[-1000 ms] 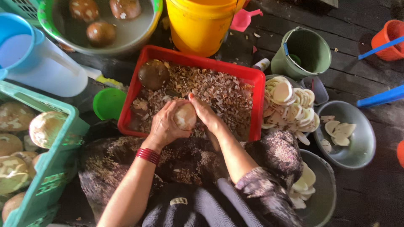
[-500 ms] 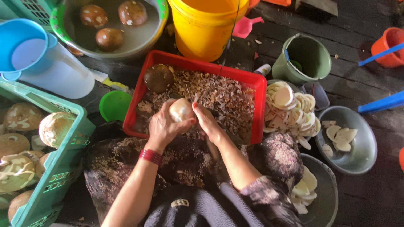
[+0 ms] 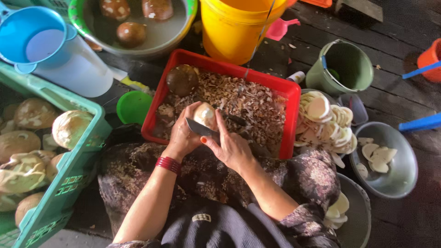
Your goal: The person sits on a wooden floor and uses a knife to peel the brown skin off round fruits, placing the peels into a red tray. After peeling, the person uses a cylindrical tool to scoop the flesh from the fruit and places the scooped fruit into a green crate.
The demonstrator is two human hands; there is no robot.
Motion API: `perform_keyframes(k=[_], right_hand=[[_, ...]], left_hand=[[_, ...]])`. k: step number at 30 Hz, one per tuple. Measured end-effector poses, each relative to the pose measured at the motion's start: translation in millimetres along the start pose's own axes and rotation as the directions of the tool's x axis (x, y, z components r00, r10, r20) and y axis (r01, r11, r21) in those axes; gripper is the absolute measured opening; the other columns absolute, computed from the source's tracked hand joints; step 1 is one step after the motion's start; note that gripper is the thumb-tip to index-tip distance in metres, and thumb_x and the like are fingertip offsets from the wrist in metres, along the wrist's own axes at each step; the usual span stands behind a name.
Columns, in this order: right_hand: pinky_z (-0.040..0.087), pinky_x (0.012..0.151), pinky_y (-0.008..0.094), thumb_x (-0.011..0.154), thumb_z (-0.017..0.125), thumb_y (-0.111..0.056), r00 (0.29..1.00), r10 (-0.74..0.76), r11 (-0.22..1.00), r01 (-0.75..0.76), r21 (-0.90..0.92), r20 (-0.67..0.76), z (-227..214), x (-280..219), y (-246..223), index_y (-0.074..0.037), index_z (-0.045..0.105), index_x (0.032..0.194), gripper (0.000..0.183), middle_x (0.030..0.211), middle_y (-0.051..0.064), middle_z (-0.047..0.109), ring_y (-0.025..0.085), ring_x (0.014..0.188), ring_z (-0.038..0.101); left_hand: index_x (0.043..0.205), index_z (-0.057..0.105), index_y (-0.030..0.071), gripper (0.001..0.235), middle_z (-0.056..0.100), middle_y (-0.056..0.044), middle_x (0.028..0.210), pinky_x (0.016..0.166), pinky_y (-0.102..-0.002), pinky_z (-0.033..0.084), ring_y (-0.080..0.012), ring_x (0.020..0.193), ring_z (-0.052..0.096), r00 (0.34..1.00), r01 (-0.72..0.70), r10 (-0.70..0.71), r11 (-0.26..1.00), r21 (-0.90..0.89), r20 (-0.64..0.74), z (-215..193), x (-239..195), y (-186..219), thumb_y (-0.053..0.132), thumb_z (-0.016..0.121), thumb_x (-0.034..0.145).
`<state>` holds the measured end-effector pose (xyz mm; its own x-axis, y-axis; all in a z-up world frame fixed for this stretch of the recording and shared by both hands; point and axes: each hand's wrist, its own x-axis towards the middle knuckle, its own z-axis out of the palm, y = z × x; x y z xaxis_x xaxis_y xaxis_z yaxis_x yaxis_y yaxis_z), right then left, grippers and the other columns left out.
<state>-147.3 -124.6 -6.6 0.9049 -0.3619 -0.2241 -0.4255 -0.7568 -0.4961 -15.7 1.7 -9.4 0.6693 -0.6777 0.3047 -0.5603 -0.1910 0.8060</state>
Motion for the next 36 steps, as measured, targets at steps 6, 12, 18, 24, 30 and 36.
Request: perform_keyframes(k=[6, 12, 18, 24, 30, 36], right_hand=[[0.061, 0.051, 0.038, 0.101, 0.035, -0.065, 0.982, -0.063, 0.995, 0.047, -0.090, -0.178, -5, 6, -10, -0.001, 0.010, 0.162, 0.091, 0.072, 0.016, 0.072, 0.028, 0.057, 0.073], [0.061, 0.046, 0.039, 0.104, 0.035, -0.060, 0.980, -0.012, 1.000, 0.009, -0.020, -0.199, 9, 19, -9, 0.005, 0.027, 0.152, 0.082, 0.073, 0.018, 0.073, 0.030, 0.060, 0.074], [0.056, 0.036, 0.034, 0.085, 0.026, -0.078, 0.988, 0.125, 0.939, -0.087, 0.333, -0.092, 7, 29, 0, -0.004, 0.035, 0.153, 0.100, 0.068, 0.015, 0.073, 0.019, 0.047, 0.068], [0.046, 0.037, 0.028, 0.089, 0.035, -0.087, 0.977, 0.029, 0.274, -0.210, 0.939, 0.210, -11, 23, 29, -0.009, 0.032, 0.162, 0.107, 0.059, -0.004, 0.044, 0.008, 0.042, 0.043], [0.047, 0.044, 0.030, 0.098, 0.062, -0.054, 0.962, 0.074, 0.037, -0.266, 0.963, 0.263, -31, 19, 42, -0.004, 0.037, 0.158, 0.083, 0.076, 0.006, 0.066, 0.012, 0.051, 0.055], [0.059, 0.048, 0.036, 0.089, 0.058, -0.039, 0.967, 0.063, -0.023, -0.244, 0.969, 0.245, -43, 1, 36, -0.027, 0.035, 0.152, 0.068, 0.074, 0.010, 0.067, 0.013, 0.047, 0.058]], left_hand=[[0.142, 0.047, 0.011, 0.094, 0.062, -0.015, 0.133, 0.098, -0.044, 0.055, -0.0344, 0.121, 0.064, 0.992, 0.125, -0.126, 0.992, 0.016, 0.027, 1, 2, 1, 0.029, 0.094, 0.063], [0.144, 0.045, 0.009, 0.092, 0.062, -0.017, 0.130, 0.092, -0.045, 0.059, -0.0363, 0.115, 0.067, 0.991, 0.123, -0.121, 0.991, 0.043, -0.055, 9, 1, 3, 0.025, 0.091, 0.066], [0.142, 0.042, 0.004, 0.090, 0.060, -0.023, 0.129, 0.083, -0.048, 0.060, -0.0390, 0.103, 0.069, 0.955, 0.263, -0.235, 0.954, 0.147, -0.183, 28, -3, 7, 0.036, 0.089, 0.072], [0.144, 0.044, 0.006, 0.104, 0.065, -0.013, 0.131, 0.102, -0.040, 0.057, -0.0307, 0.119, 0.069, 0.942, 0.315, -0.330, 0.932, -0.181, -0.057, 21, -12, -26, 0.051, 0.091, 0.063], [0.141, 0.041, -0.001, 0.125, 0.049, -0.018, 0.137, 0.108, -0.042, 0.050, -0.0313, 0.127, 0.057, 0.970, 0.229, -0.242, 0.936, -0.266, -0.017, 13, -12, -33, 0.048, 0.101, 0.043], [0.142, 0.043, 0.002, 0.120, 0.052, -0.016, 0.137, 0.109, -0.041, 0.048, -0.0306, 0.128, 0.056, 0.977, 0.203, -0.206, 0.977, -0.066, -0.051, 5, -15, -13, 0.039, 0.103, 0.045]])
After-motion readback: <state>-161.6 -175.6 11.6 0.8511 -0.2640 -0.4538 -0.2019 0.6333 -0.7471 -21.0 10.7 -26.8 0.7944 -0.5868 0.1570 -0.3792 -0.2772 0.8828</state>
